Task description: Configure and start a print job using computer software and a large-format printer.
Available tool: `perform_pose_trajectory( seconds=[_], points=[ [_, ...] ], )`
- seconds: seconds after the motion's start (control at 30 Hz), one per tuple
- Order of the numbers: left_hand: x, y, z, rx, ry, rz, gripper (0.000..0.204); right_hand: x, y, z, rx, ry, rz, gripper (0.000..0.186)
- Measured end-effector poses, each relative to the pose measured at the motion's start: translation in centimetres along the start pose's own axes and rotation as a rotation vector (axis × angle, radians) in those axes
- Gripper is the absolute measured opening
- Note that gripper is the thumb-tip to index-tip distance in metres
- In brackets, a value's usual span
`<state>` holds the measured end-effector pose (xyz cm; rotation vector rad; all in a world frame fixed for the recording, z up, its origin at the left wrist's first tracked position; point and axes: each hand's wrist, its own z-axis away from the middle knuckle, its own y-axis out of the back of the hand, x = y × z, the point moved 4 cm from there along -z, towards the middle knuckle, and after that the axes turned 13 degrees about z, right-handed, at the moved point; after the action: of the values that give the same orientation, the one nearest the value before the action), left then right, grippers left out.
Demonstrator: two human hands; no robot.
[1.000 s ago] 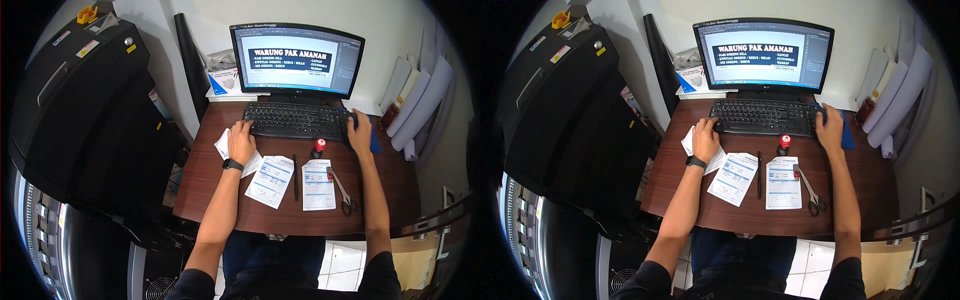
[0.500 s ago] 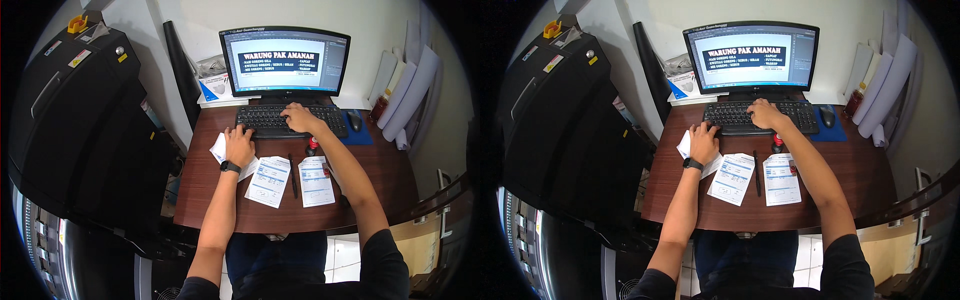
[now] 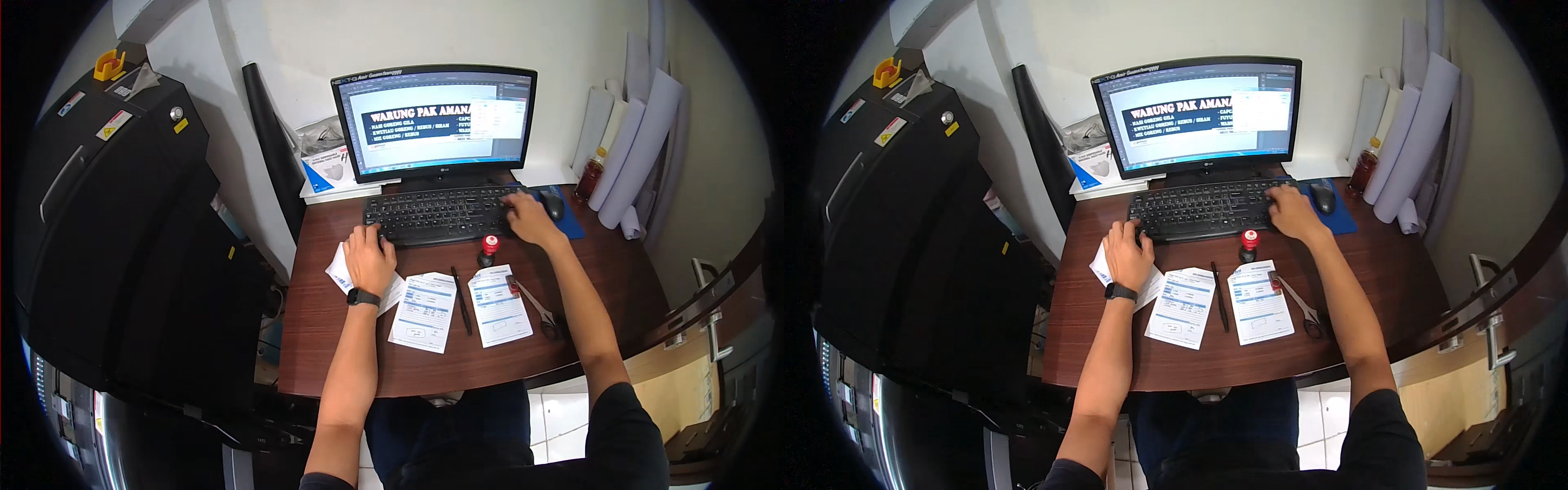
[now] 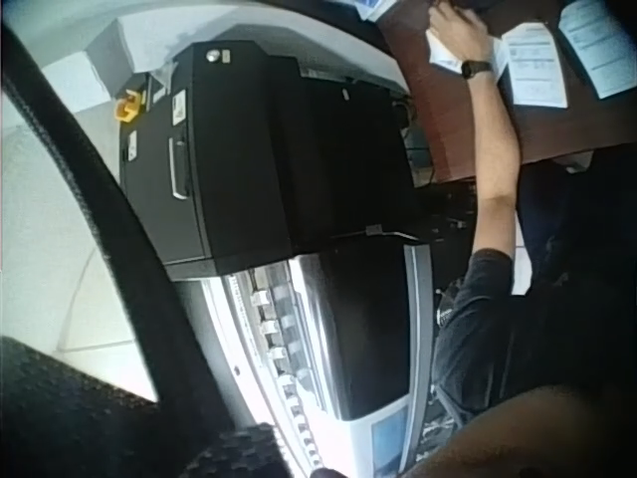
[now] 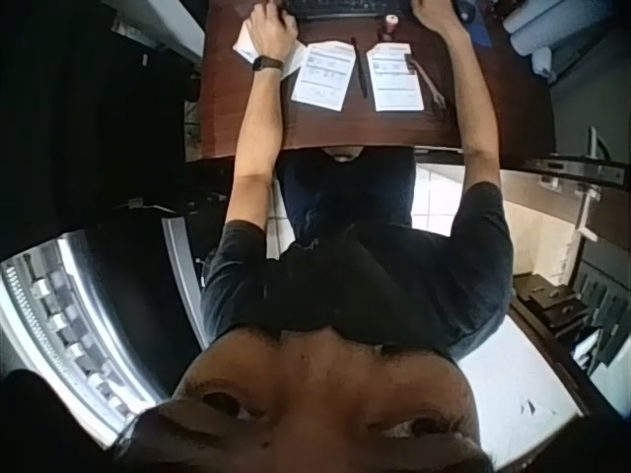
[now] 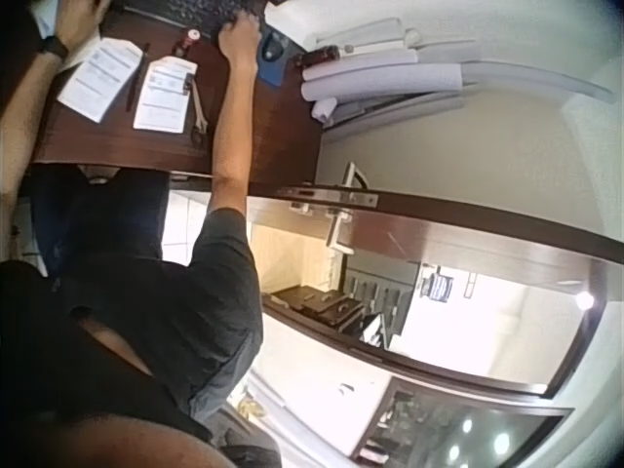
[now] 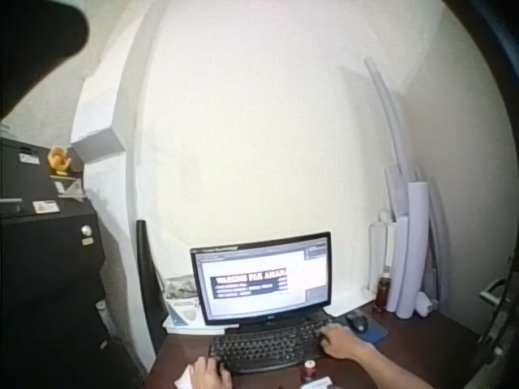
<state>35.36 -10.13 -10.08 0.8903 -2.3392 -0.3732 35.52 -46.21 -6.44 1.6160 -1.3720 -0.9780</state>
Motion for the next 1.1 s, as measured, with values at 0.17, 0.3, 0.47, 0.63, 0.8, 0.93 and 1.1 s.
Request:
perform_pose_trajectory(
  seconds=[0.17,0.3,0.47,0.63,0.8,0.93,1.1],
  points=[
    [-0.9,-1.3,0.6,-0.128,0.064,-0.017,0.035,4.9,0.2,5.2,-0.206,-0.184,0.117,0.047],
    [-1.2,-1.5,0.8,-0.145,0.082,-0.021,0.038,6.0,-0.5,6.8,-0.162,-0.153,0.078,0.051],
    [-1.5,-1.6,1.0,-0.150,0.127,-0.040,0.040,6.7,-0.3,7.4,-0.150,-0.157,0.102,0.050],
    [-1.7,-1.6,1.1,-0.149,0.130,-0.008,0.040,6.4,0.0,7.3,-0.022,-0.103,0.169,0.041],
    [-1.7,-1.8,1.0,-0.153,0.126,-0.014,0.041,6.7,-0.6,5.8,0.086,-0.028,0.305,0.026],
    [-1.6,-1.8,1.0,-0.158,0.145,-0.026,0.042,6.7,-1.1,5.7,0.161,-0.024,0.299,0.016],
    [-1.6,-1.8,0.9,-0.161,0.155,-0.010,0.043,7.1,-1.7,5.8,0.201,-0.022,0.269,0.015]
  ],
)
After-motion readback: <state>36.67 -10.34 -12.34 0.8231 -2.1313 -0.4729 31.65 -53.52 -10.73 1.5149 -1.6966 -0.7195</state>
